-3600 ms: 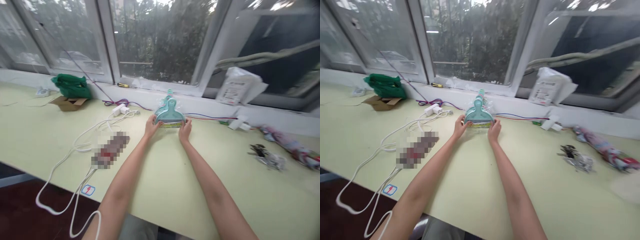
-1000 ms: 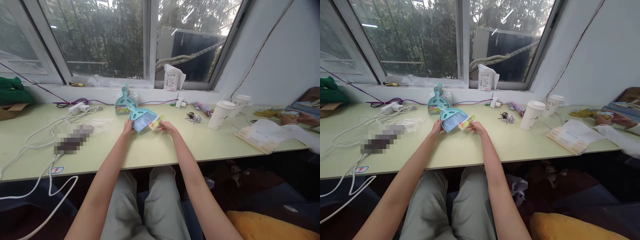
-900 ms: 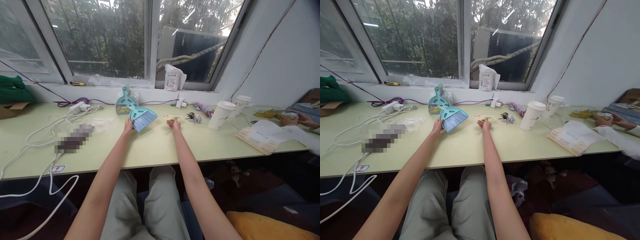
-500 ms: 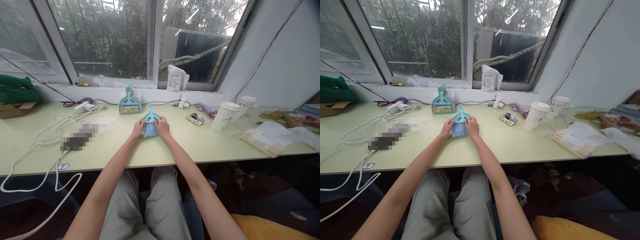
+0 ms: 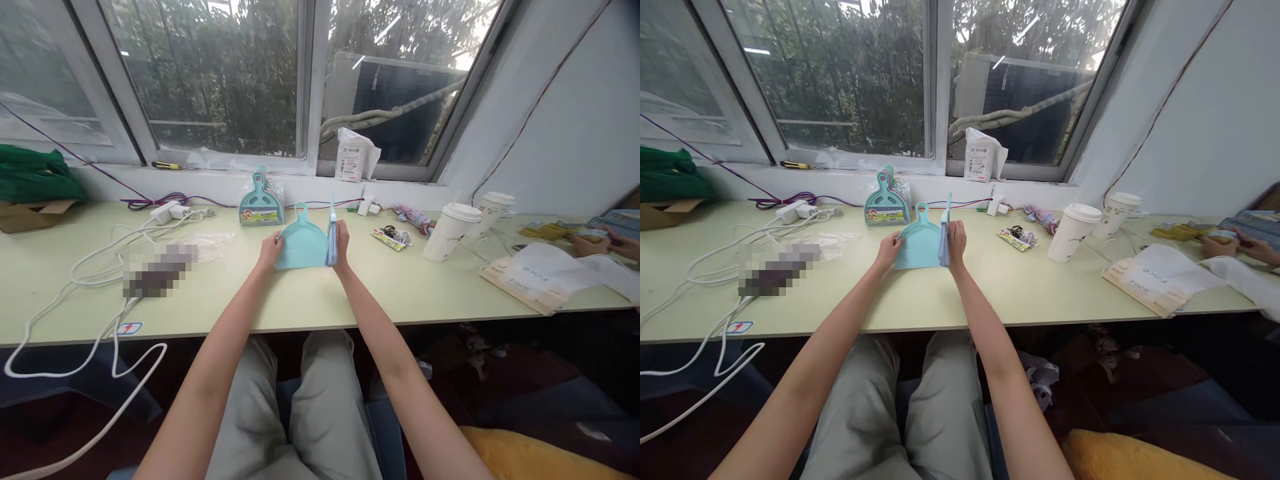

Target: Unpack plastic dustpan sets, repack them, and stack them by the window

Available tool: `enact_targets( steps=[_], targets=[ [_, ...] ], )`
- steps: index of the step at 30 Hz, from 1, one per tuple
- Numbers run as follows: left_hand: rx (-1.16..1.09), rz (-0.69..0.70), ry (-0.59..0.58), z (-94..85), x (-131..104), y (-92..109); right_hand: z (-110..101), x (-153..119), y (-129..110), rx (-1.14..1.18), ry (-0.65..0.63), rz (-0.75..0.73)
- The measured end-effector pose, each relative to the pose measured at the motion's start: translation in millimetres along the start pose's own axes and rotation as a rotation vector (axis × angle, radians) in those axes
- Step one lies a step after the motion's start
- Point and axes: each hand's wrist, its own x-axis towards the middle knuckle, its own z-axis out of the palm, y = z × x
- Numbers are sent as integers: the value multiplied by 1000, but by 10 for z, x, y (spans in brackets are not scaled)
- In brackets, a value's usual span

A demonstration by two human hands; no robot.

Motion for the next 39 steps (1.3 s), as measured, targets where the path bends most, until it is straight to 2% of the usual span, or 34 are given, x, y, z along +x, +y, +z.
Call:
enact_targets(
  steps=[2, 4, 8, 10, 16, 20, 22, 24, 26, 27, 30, 32, 34, 37, 39],
  targets=[
    [86, -69, 84, -91, 23, -49, -111, 47, 48, -87, 1, -37],
    [190, -165, 127, -196, 25, -97, -202, 67, 139, -251, -118, -98],
    [436, -339, 5, -364, -23, -156, -237, 19, 338, -607, -423, -102],
    [512, -353, -34, -394, -46, -161, -200, -16, 375, -731, -498, -49],
    [608, -326, 24, -326, -60, -182, -89, -64, 275, -822, -521, 105],
    [649, -303, -61, -308, -67, -224, -95, -58, 286, -795, -586, 241],
    [665, -279, -99, -299, -77, -221, -124, -32, 310, -777, -550, 293],
    [664, -255, -137, -257, -99, -183, -148, 1, 309, -713, -456, 311],
    [647, -208, -183, -170, -138, -108, -144, 17, 266, -583, -384, 284],
    [626, -160, -223, -111, -165, -59, -127, 13, 231, -514, -387, 254],
    [481, 129, -401, 70, -253, 89, -28, -46, 118, -421, -524, 141],
    [397, 333, -459, 140, -295, 150, 46, -98, 72, -443, -576, 85],
    [432, 467, -387, 143, -306, 161, 93, -133, 60, -446, -572, 54],
    [623, 588, -196, 72, -280, 119, 103, -150, 68, -384, -591, 39],
    [721, 670, -149, 39, -261, 90, 96, -150, 68, -341, -611, 30]
  ],
)
